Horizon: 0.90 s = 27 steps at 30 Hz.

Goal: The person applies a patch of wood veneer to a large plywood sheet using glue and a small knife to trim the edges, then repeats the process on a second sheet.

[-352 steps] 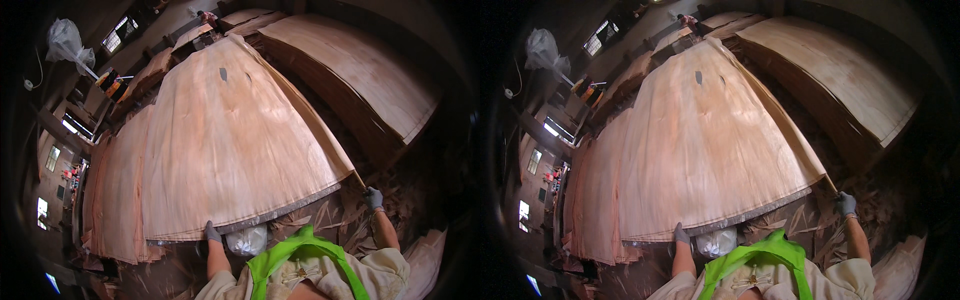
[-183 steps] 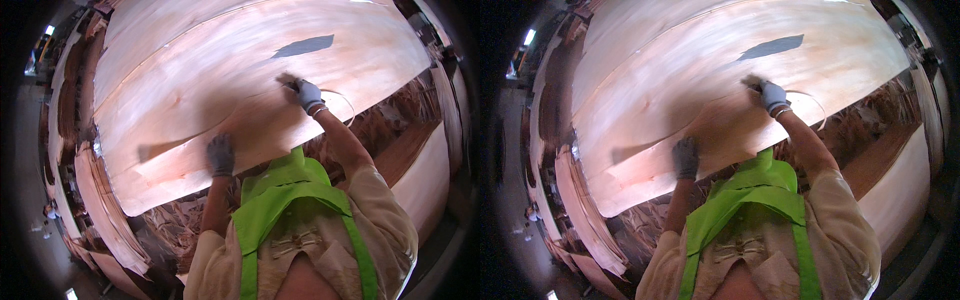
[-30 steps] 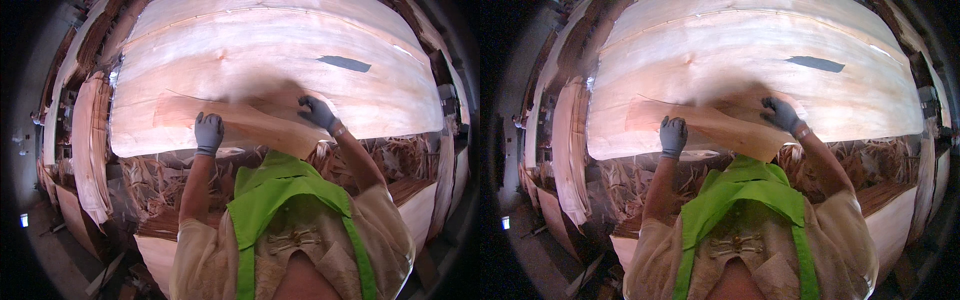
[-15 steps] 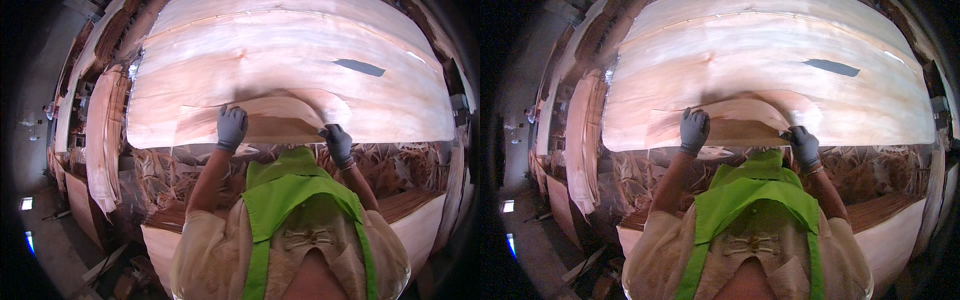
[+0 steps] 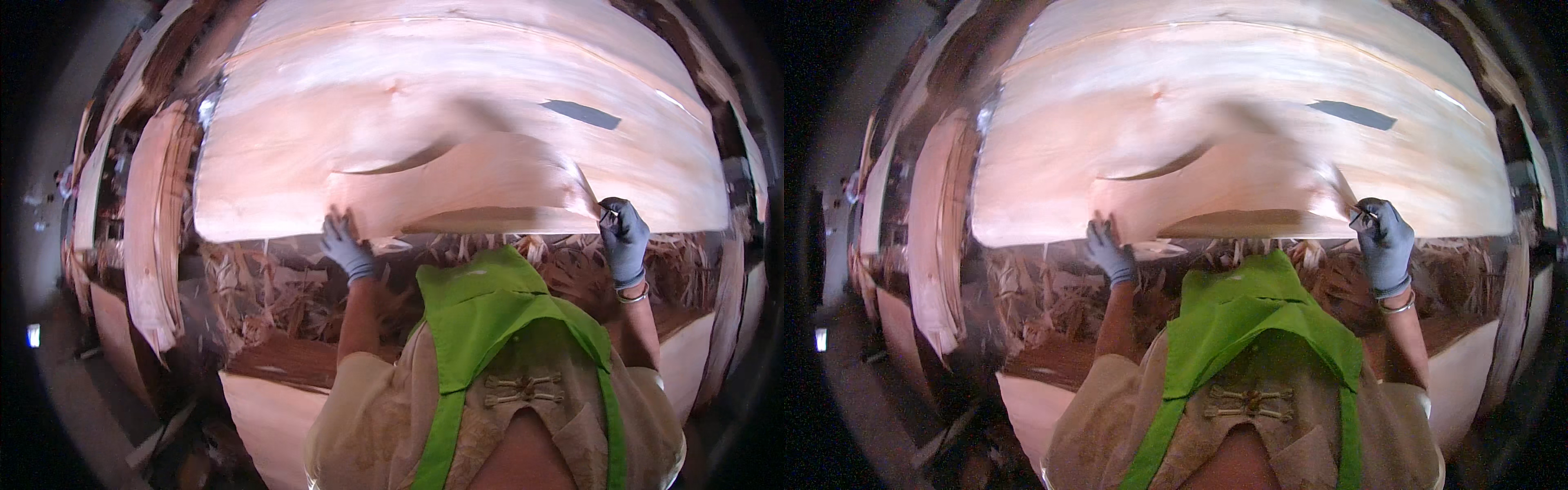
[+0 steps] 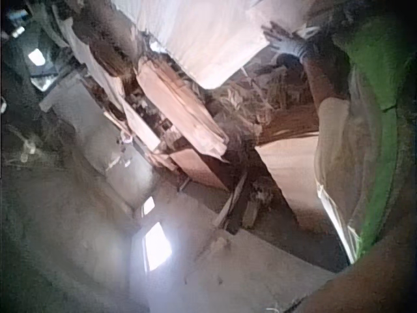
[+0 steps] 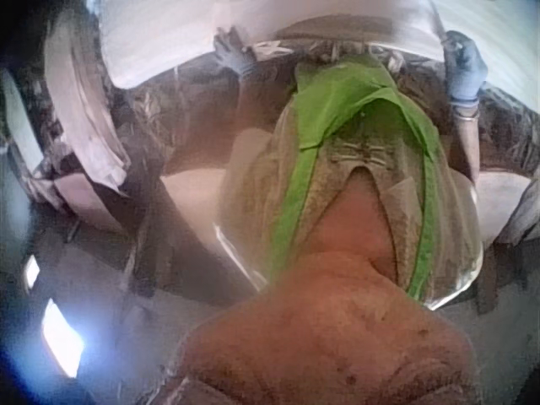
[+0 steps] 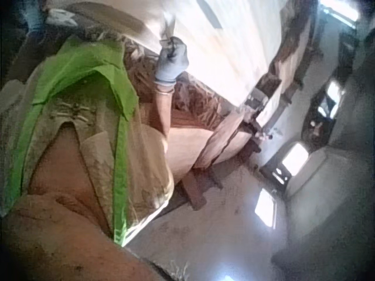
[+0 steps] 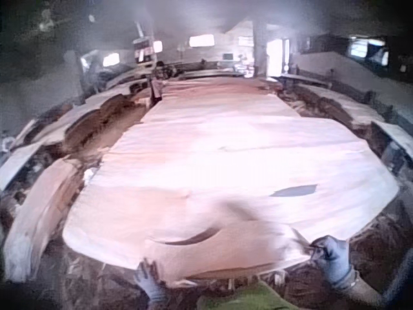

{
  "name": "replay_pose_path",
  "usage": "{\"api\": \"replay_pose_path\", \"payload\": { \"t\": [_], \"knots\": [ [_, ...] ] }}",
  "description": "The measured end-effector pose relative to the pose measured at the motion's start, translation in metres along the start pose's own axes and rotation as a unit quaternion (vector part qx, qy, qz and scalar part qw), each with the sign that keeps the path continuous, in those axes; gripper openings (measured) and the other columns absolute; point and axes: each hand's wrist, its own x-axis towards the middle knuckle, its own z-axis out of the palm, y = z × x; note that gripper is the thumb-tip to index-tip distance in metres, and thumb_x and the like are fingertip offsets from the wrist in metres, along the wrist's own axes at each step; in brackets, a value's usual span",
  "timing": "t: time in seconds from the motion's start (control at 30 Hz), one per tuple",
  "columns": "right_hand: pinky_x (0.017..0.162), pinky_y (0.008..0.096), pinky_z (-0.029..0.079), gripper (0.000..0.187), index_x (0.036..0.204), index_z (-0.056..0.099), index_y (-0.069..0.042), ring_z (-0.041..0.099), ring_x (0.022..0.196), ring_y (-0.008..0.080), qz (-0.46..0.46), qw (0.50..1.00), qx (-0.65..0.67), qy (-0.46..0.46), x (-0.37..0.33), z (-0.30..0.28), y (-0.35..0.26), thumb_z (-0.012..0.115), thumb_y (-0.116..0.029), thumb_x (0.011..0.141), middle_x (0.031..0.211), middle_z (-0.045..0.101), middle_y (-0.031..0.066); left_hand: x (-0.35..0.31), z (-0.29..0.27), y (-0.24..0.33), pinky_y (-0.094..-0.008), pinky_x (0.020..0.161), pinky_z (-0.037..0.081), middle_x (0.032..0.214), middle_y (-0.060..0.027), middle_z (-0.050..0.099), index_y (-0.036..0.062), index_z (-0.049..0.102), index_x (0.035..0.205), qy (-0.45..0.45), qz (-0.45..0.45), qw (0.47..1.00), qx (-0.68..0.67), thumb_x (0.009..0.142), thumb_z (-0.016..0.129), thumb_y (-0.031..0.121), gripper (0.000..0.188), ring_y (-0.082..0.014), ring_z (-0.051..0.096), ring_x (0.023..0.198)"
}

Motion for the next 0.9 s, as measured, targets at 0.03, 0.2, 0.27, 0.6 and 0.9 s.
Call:
{"api": "replay_pose_path", "payload": {
  "t": [0.03, 0.2, 0.27, 0.6, 0.9],
  "knots": [
    [0.059, 0.0288, 0.048, 0.016, 0.087, 0.059, -0.004, 0.062, 0.067, 0.0255, -0.006, 1.000, -0.009, 0.002, 0.002, -0.012, 0.004, 0.066, -0.001, 0.072, 0.081, 0.062, 0.0118, 0.007, 0.002, -0.021, -0.0565, 0.106, 0.019, 0.139, -0.0148, 0.035, 0.0149, 0.030, 0.137, 0.007, -0.023, 0.996, -0.086, 0.078, 0.059, 0.018, 0.067, -0.0286, 0.036, 0.126],
    [0.062, 0.0291, 0.048, 0.018, 0.086, 0.059, -0.005, 0.061, 0.070, 0.0254, 0.073, 0.995, -0.067, -0.016, -0.013, -0.061, 0.067, 0.062, 0.004, 0.070, 0.085, 0.063, 0.0104, 0.049, -0.025, 0.001, -0.0549, 0.107, 0.019, 0.117, -0.0043, 0.054, 0.0200, 0.055, 0.114, 0.037, 0.099, 0.994, -0.003, 0.084, 0.051, 0.013, 0.031, -0.0245, 0.047, 0.117],
    [0.067, 0.0308, 0.049, 0.022, 0.087, 0.059, -0.003, 0.061, 0.075, 0.0280, 0.086, 0.995, -0.054, -0.018, -0.018, -0.075, 0.108, 0.060, 0.008, 0.068, 0.089, 0.062, 0.0115, 0.062, -0.067, 0.056, -0.0548, 0.107, 0.017, 0.104, -0.0028, 0.059, 0.0196, 0.064, 0.101, 0.094, 0.192, 0.972, 0.092, 0.084, 0.051, 0.019, 0.022, -0.0247, 0.050, 0.114],
    [0.072, 0.0248, 0.045, 0.024, 0.097, 0.057, 0.000, 0.051, 0.078, 0.0113, 0.242, 0.965, 0.096, -0.022, 0.000, -0.114, 0.443, 0.068, 0.000, 0.076, 0.086, 0.061, 0.0032, 0.155, -0.012, 0.319, -0.0554, 0.104, 0.021, 0.090, -0.0056, 0.061, 0.0143, 0.060, 0.088, 0.033, 0.387, 0.917, 0.095, 0.075, 0.054, 0.011, 0.014, -0.0279, 0.055, 0.104],
    [0.070, 0.0390, 0.048, 0.034, 0.096, 0.060, -0.006, 0.061, 0.084, 0.0355, 0.322, 0.945, 0.001, -0.057, 0.074, -0.037, 0.630, 0.071, -0.023, 0.069, 0.089, 0.065, 0.0176, 0.233, 0.130, 0.431, -0.0545, 0.101, 0.025, 0.086, -0.0064, 0.067, 0.0207, 0.064, 0.091, -0.186, 0.216, 0.921, 0.266, 0.080, 0.057, 0.027, 0.015, -0.0245, 0.061, 0.091]
  ]
}}
